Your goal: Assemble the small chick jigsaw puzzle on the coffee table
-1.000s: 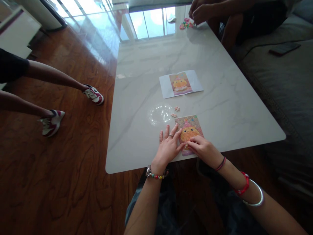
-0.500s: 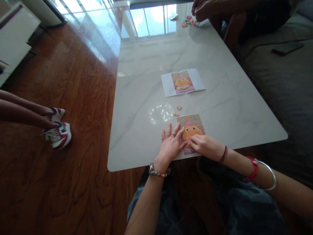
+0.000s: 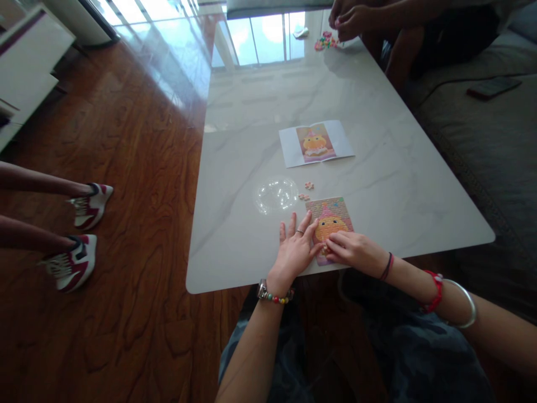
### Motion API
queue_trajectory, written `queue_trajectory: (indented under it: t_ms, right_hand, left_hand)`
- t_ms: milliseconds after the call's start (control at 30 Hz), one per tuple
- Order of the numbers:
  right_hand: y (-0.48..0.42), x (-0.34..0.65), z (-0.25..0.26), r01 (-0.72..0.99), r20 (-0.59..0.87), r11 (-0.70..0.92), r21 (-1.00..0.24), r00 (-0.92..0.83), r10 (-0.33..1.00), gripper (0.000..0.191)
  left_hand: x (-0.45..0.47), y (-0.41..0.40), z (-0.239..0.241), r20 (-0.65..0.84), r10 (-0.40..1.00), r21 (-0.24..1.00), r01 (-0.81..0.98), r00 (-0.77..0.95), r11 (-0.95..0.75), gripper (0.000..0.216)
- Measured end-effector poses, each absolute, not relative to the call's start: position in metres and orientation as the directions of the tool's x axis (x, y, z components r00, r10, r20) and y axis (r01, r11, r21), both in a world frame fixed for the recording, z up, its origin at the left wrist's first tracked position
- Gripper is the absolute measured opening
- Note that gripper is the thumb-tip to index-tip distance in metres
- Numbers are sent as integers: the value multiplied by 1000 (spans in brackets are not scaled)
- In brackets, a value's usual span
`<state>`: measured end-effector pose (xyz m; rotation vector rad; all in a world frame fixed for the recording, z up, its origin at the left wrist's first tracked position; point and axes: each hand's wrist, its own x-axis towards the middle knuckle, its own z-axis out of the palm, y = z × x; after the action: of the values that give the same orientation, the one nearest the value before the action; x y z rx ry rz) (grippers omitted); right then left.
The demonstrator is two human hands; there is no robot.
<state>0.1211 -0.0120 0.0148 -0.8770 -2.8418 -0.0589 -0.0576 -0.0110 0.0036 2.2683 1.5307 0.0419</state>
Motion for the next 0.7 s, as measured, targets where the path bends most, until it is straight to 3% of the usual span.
queue_trajectory:
  t_ms: [100,267,433,567,700]
  right_hand:
    - [-12,121,14,576,175,816,-50,-799,575,30]
    - [-15,120,14,563,165,826,11,-816,554,29]
    - [-25,123,11,568,284,823,5,-790,544,28]
    - [-34,129,12,652,358,749,-118,-676,644,23]
    - [-32,137,21,803,429,479,-355,-316,846,20]
  left_hand:
    - [-57,-11,3,-192,897,345,883,398,-318,53]
    - [-57,-12,2,-185,901,337,886,393,-318,54]
    - [-57,-12,2,-183,900,337,885,396,-321,54]
    - [-57,-13,2,-181,901,329,888,394,-322,54]
    - [-55,-19,3,-160,905,324,887,394,-329,50]
